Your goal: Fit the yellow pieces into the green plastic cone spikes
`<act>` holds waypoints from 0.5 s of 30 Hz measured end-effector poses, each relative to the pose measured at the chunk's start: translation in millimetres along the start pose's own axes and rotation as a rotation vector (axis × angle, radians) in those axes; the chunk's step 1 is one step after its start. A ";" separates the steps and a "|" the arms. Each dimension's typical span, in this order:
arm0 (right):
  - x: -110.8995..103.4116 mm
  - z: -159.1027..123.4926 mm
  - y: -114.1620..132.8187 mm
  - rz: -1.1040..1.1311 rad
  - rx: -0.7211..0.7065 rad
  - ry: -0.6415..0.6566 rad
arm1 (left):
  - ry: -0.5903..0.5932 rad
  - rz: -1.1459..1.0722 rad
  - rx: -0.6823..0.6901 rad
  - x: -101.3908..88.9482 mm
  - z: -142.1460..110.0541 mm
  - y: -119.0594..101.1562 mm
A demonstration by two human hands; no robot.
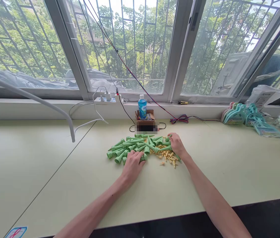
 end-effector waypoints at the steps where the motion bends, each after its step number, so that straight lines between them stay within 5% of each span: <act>1: 1.8 -0.1 -0.4 0.000 0.000 0.013 | -0.001 -0.005 -0.001 -0.1 -0.2 0.0; 15: 12.3 -4.1 -2.8 0.013 0.031 0.058 | -0.046 -0.072 0.006 -2.1 -1.5 1.7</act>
Point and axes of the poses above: each hand's wrist, its own z-axis towards the middle knuckle, its own x-axis out of the palm, y = z × x, the point moved 10 cm from there along z, towards the middle knuckle, and after that the axes turned 2 degrees about z, right-handed, at the moved point
